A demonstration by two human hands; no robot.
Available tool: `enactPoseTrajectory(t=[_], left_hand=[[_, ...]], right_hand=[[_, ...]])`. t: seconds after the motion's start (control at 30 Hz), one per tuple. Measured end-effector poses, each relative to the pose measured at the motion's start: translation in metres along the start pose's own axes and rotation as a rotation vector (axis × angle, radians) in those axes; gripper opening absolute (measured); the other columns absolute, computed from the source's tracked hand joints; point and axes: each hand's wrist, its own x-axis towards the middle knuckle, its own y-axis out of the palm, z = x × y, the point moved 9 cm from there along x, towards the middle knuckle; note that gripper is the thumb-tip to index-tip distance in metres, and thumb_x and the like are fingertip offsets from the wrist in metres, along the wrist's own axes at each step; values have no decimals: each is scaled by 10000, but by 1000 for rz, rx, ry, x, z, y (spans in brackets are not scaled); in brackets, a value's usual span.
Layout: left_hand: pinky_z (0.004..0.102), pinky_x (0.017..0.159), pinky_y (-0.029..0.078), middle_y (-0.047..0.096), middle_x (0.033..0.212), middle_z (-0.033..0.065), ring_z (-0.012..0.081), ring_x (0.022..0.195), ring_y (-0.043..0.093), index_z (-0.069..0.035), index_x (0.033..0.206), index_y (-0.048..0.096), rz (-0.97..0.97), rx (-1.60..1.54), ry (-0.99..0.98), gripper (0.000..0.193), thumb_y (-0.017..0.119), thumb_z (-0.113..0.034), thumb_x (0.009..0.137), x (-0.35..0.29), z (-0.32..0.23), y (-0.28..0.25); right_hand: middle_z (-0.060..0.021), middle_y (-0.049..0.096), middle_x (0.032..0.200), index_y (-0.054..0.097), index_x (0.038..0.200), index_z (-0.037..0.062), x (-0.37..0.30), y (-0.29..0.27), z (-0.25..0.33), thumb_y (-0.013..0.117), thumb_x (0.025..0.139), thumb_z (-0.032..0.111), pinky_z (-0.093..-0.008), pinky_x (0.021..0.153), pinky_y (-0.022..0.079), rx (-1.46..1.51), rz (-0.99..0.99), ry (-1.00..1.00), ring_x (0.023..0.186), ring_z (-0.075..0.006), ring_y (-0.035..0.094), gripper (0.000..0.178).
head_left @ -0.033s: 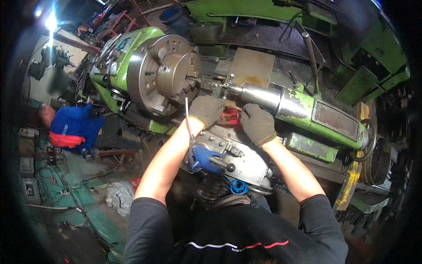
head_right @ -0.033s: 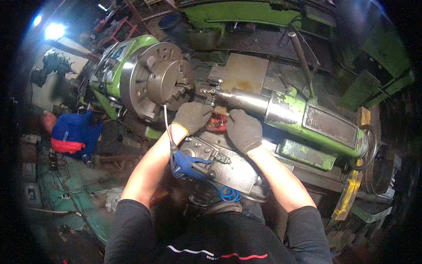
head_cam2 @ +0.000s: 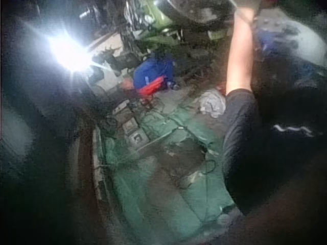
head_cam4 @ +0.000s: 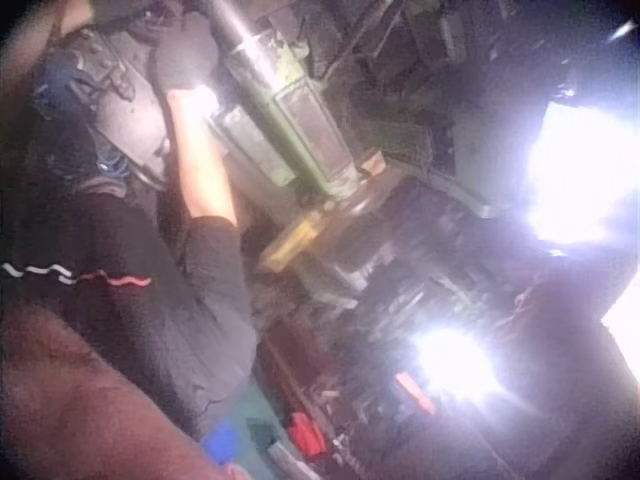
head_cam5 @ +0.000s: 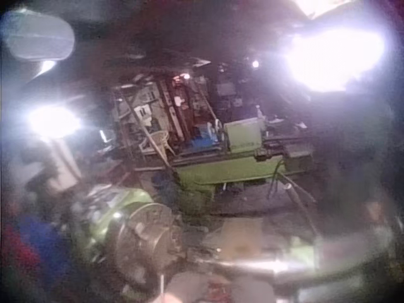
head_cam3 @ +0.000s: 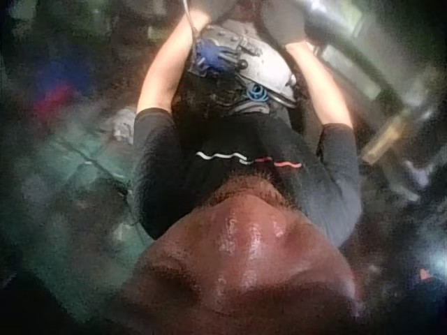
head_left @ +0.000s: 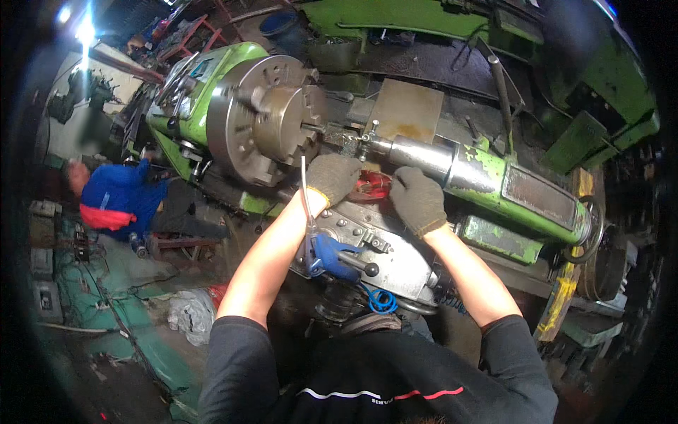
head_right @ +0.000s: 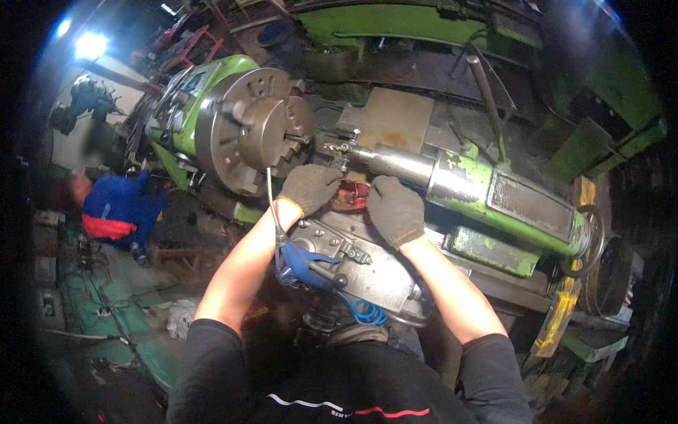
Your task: The person operates a green metal lathe, adjusting the tool post and carriage while a cylindrical workpiece rotates. They repeatedly apply a red liquid from a small container to the cutting area and wipe the workpiece with gloved hands.
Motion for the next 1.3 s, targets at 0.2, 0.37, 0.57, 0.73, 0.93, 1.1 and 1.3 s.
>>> enactPoseTrajectory(t=[0.2, 0.37, 0.57, 0.73, 0.93, 1.1, 1.3], left_hand=[[540, 968, 589, 793, 1190, 180, 426, 1125, 739, -116, 1214, 800, 6, -212, -12, 351, 578, -331, 1050, -6, 23, 23], [493, 950, 607, 786, 1182, 147, 366, 1141, 755, -117, 1162, 805, 20, -132, 40, 260, 623, -252, 1033, 17, 40, 51], [488, 1044, 601, 779, 1297, 157, 367, 1172, 760, -102, 1318, 748, -40, -77, 12, 365, 628, -339, 1069, -16, 39, 23], [496, 1085, 568, 766, 1362, 188, 412, 1257, 727, -103, 1403, 739, -42, -492, -424, 482, 624, -446, 1085, -96, 45, -30], [572, 945, 565, 756, 1159, 242, 462, 1121, 716, -60, 1118, 747, -559, -728, -405, 319, 659, -365, 1083, -156, 41, -11], [583, 938, 527, 714, 1056, 245, 462, 1071, 686, -26, 1072, 704, -559, -753, -348, 320, 616, -333, 1095, -150, 36, -12], [548, 947, 503, 706, 1086, 132, 371, 1084, 662, -106, 1140, 750, -707, -365, -185, 252, 711, -218, 917, -178, 3, -24]], right_hand=[[-247, 778, 1214, 803, 1233, 30, 3, -28, -22, 640, 1037, 252, -496, 1047, 573, 218, -147, -117, 1164, -445, 737, 338], [-239, 780, 1135, 791, 1230, 17, 14, -23, -51, 644, 1049, 252, -475, 999, 571, 298, -70, 47, 1133, -411, 751, 331], [-119, 760, 885, 770, 1129, -39, 7, -27, -46, 617, 1079, 180, -362, 677, 563, 342, -235, -30, 730, -181, 713, 272], [-75, 732, 789, 745, 1080, -11, -3, -33, -49, 672, 1077, 183, -284, 501, 479, 769, -151, 296, 577, -122, 645, 208], [-80, 751, 870, 741, 1073, 64, 36, -75, 16, 690, 1071, 219, -296, 531, 500, 316, -280, -107, 631, -122, 654, 164], [-124, 809, 1027, 781, 1226, 84, 75, -54, 119, 704, 1006, 149, -403, 778, 612, -201, -257, -575, 882, -293, 777, 242], [-188, 786, 1219, 791, 1278, 153, 97, -8, 160, 668, 1014, 190, -525, 936, 614, -624, -96, -713, 1108, -438, 767, 293]])
